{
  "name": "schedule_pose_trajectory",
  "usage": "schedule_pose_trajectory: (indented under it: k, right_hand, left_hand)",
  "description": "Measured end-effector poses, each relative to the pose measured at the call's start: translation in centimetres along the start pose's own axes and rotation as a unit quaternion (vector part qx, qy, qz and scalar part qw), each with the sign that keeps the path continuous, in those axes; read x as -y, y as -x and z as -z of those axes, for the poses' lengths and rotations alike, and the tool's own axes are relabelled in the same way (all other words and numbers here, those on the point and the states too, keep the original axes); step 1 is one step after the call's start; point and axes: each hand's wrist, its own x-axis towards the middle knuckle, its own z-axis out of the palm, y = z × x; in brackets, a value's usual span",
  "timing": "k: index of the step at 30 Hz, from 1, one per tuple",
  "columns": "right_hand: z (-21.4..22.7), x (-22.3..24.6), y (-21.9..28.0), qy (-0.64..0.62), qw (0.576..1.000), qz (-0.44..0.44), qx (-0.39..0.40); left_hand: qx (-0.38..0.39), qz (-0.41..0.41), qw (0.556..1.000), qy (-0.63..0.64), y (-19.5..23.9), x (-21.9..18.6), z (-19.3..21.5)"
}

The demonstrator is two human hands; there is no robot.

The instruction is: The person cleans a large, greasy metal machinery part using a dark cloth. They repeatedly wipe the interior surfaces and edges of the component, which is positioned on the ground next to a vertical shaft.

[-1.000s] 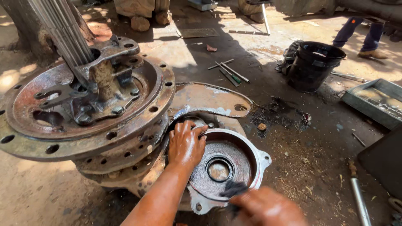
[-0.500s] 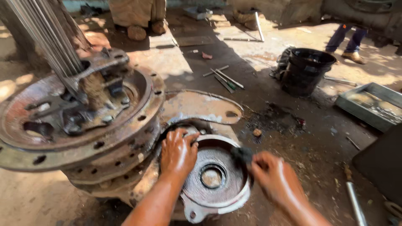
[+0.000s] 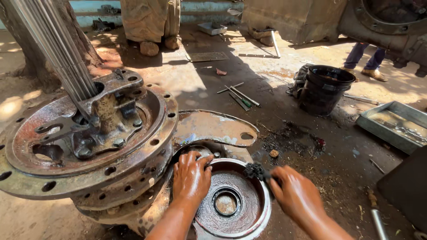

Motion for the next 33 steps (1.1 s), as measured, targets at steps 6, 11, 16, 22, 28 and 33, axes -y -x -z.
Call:
schedule_pose_trajectory:
  k: [6, 11, 16, 22, 28, 33]
  right_hand:
    - [-8.2, -6.5, 5.8, -0.119, 0.986, 0.116, -0.009]
    - [-3.7, -6.6, 5.6, -0.266, 0.939, 0.02, 0.217]
    - [2.2, -1.7, 4.7, -0.197, 0.975, -0.089, 0.052]
    - [0.3, 1.8, 4.9, -0.158, 0.984, -0.044, -0.064]
    - [0.3, 0.9, 1.3, -0.105, 0.993, -0.002, -0.062]
    - [-0.7, -0.9, 3.6, -0.027, 0.999, 0.017, -0.021]
  left_hand:
    - [0.024, 0.01, 1.0, -0.004, 0.4, -0.1, 0.1]
    - [0.038, 0.017, 0.999, 0.001, 0.4, -0.3, 0.6]
    - [0.048, 0.023, 0.998, -0.016, 0.3, -0.2, 0.2]
    - [0.041, 0.008, 0.999, -0.027, 0.1, 0.3, 0.4]
    - [0.026, 0.034, 0.999, 0.001, 0.2, -0.2, 1.0]
    - [0.023, 0.013, 1.0, -0.009, 0.6, 0.0, -0.1]
